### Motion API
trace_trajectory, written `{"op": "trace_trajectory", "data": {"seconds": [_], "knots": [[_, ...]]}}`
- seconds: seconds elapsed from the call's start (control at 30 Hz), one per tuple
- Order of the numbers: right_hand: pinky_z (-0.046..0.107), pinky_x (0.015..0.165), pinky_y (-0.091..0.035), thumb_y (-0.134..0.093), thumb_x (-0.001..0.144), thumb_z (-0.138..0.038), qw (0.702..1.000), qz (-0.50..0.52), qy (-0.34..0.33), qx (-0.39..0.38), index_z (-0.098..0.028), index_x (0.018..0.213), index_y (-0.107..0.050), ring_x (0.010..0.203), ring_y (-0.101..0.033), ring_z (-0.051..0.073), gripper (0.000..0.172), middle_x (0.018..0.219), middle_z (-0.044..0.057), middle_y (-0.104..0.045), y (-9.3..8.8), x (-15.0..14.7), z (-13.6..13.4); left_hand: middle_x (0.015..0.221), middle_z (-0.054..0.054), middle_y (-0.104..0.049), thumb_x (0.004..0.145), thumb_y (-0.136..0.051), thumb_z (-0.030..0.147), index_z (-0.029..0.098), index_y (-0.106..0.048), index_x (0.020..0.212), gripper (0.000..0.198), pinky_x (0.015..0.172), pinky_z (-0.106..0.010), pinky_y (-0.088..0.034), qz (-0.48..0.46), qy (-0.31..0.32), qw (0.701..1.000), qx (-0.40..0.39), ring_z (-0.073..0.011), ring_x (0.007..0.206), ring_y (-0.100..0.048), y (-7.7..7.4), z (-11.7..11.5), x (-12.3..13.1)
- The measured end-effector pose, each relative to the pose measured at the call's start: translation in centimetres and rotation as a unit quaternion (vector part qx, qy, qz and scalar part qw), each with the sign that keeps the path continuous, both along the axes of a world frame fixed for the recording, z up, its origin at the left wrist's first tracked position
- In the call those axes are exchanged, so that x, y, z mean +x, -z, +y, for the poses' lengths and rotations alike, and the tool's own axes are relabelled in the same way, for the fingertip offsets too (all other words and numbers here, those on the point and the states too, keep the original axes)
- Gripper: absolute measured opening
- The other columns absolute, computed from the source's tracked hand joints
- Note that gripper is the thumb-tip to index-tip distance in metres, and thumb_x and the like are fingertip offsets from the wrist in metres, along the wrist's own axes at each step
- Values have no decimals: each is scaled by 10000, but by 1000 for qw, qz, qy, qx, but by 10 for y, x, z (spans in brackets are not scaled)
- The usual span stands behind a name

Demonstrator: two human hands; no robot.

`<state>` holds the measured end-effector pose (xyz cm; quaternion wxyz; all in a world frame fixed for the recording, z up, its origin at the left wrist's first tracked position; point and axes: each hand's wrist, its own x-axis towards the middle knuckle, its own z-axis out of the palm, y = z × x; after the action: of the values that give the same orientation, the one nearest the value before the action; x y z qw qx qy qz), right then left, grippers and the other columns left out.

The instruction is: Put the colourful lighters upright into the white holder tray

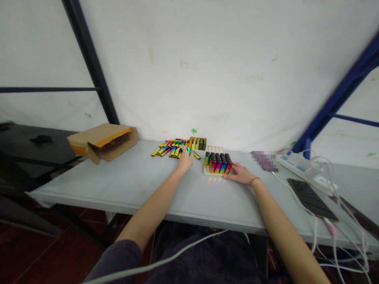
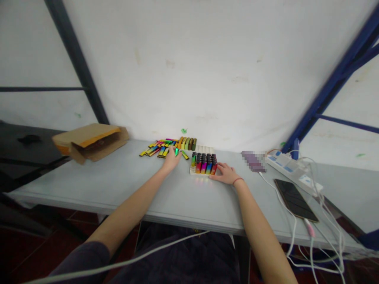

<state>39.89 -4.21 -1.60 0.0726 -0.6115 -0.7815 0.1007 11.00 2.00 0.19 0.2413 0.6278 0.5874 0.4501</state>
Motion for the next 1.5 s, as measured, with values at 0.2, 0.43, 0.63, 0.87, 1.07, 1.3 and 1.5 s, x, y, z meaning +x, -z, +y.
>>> {"op": "trace_trajectory", "data": {"seconds": [0.2,0.43,0.63,0.87,1.07,1.3,1.5], "knots": [[482,1170,-334,-556,842,-697,1000,-3,1,-6,-222,1415,-530,1429,-396,330,744,1554,123,-430,-3,-2,-2,856,-37,-619,931,-517,234,210,-373,1092,218,598,-272,-483,-54,-12,998,-25,-164,611,-613,2,4,0],[502,1166,-332,-558,836,-705,1000,0,2,-10,-223,1415,-530,1429,-392,342,754,1557,128,-425,-3,-2,-2,811,-24,-618,864,-611,207,214,-406,1010,251,711,-287,-456,22,-11,1000,-2,-210,738,-650,3,4,-1],[472,1174,-326,-559,837,-707,1000,-3,6,-11,-194,1404,-542,1436,-385,335,765,1554,142,-423,-3,-1,-2,828,-52,-688,928,-575,273,202,-475,1024,156,623,-256,-436,-34,17,999,-15,-164,569,-598,3,3,-1],[485,1160,-345,-568,821,-726,1000,1,3,-2,-225,1395,-555,1414,-415,344,762,1537,128,-451,0,0,0,728,3,-625,970,-496,370,186,-539,833,234,439,-210,-337,-190,64,978,-59,-66,393,-418,1,2,4],[482,1160,-347,-566,828,-716,1000,1,1,1,-240,1407,-540,1423,-405,337,751,1543,118,-446,-1,0,-1,556,96,-373,957,-460,521,223,-522,988,306,391,-164,-229,-390,55,915,-85,-55,364,-302,-2,-4,14],[476,1161,-345,-572,835,-695,1000,-5,8,-4,-227,1390,-549,1418,-412,333,726,1537,124,-450,-2,-2,-2,440,92,-216,883,-320,716,219,-385,616,568,360,-197,-109,-431,64,878,-197,-55,332,-156,-8,-6,12],[475,1142,-363,-565,833,-711,1000,-8,10,-11,-233,1362,-572,1397,-434,338,713,1525,121,-464,-4,-2,-2,420,88,-206,925,-275,582,232,-335,605,478,367,-197,-100,-429,69,883,-177,-64,332,-123,-9,-6,14]]}}
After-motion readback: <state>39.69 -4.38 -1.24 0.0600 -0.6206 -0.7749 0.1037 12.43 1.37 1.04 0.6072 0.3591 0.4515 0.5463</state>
